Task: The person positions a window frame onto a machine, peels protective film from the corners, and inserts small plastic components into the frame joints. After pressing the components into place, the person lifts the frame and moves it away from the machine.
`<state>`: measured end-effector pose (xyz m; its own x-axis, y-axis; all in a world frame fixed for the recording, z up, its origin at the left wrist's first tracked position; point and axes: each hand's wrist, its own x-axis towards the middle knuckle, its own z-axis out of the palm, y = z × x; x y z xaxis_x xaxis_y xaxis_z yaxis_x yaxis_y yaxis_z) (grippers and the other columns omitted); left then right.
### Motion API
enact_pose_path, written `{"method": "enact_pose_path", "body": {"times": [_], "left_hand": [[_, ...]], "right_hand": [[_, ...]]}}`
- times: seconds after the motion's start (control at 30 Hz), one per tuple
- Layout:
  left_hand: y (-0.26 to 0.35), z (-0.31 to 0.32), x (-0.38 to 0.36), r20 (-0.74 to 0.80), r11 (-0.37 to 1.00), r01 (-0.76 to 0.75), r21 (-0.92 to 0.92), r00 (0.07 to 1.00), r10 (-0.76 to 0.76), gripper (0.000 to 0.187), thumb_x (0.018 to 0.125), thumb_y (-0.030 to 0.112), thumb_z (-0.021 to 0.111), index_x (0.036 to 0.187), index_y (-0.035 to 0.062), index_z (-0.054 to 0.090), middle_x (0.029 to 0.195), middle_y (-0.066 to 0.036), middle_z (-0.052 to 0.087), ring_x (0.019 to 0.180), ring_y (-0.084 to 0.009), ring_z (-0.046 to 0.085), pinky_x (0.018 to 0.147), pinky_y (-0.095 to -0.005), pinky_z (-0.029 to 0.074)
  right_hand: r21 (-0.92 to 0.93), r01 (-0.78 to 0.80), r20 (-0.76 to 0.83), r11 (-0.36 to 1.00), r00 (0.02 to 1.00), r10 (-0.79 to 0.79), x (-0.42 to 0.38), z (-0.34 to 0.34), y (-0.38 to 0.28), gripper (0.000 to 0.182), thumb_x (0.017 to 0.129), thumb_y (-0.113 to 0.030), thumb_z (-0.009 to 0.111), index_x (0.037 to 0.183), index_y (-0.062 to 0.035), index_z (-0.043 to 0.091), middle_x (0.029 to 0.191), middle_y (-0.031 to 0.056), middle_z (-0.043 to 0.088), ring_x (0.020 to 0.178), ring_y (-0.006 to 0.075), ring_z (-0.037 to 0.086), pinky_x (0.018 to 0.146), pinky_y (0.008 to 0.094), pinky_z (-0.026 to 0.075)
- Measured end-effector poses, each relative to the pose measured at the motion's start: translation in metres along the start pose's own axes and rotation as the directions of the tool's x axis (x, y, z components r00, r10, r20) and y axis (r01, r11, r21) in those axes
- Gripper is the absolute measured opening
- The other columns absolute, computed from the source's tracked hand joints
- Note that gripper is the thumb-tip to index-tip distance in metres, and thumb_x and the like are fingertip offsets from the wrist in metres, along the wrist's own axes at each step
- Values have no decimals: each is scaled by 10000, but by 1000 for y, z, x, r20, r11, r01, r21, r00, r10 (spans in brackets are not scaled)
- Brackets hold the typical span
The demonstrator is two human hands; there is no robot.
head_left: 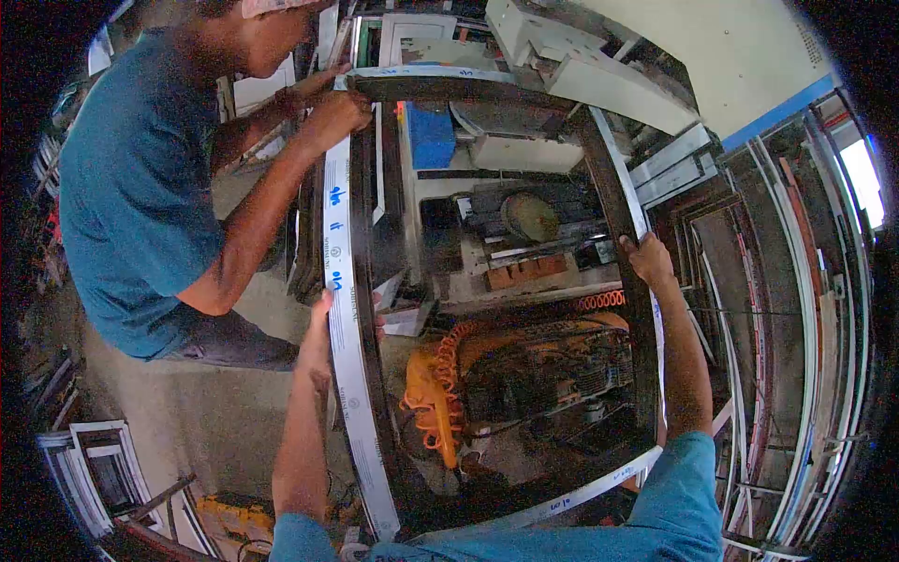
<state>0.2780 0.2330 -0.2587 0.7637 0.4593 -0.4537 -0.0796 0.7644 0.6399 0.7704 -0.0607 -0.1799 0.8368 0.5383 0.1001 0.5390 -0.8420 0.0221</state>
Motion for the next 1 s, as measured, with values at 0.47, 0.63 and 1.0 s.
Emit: {"method": "enact_pose_path", "body": {"times": [0.47, 0.63, 1.0], "left_hand": [[-5, -3, 13, -32, 1000, -13, 20, 999, 14, 907, 781, 768, 488, 1326, 43, 478, 1176, -144, 607, 867, -282, 650, 755, -422, 538], [-9, -10, 14, -35, 999, 13, -39, 999, -15, 880, 802, 752, 477, 1324, 43, 480, 1179, -133, 614, 878, -281, 653, 768, -421, 542], [-1, 4, 7, -39, 999, -36, -11, 999, 36, 733, 900, 646, 411, 1331, 57, 479, 1167, -144, 624, 906, -285, 650, 781, -416, 545]], "right_hand": [[-27, -37, 64, 999, 997, 39, 12, -8, -7, 670, 877, -587, 566, 898, 83, 557, 829, 325, 628, 877, 492, 622, 722, 530, 505], [-16, -8, 52, 1000, 999, 9, 12, -7, -6, 686, 876, -583, 572, 883, 103, 555, 832, 325, 630, 869, 487, 628, 718, 522, 511], [-51, 258, -255, 965, 931, -263, 29, -8, -73, 737, 786, -272, 738, 1340, 58, 380, 1357, 318, 420, 1237, 448, 435, 1036, 463, 391]]}}
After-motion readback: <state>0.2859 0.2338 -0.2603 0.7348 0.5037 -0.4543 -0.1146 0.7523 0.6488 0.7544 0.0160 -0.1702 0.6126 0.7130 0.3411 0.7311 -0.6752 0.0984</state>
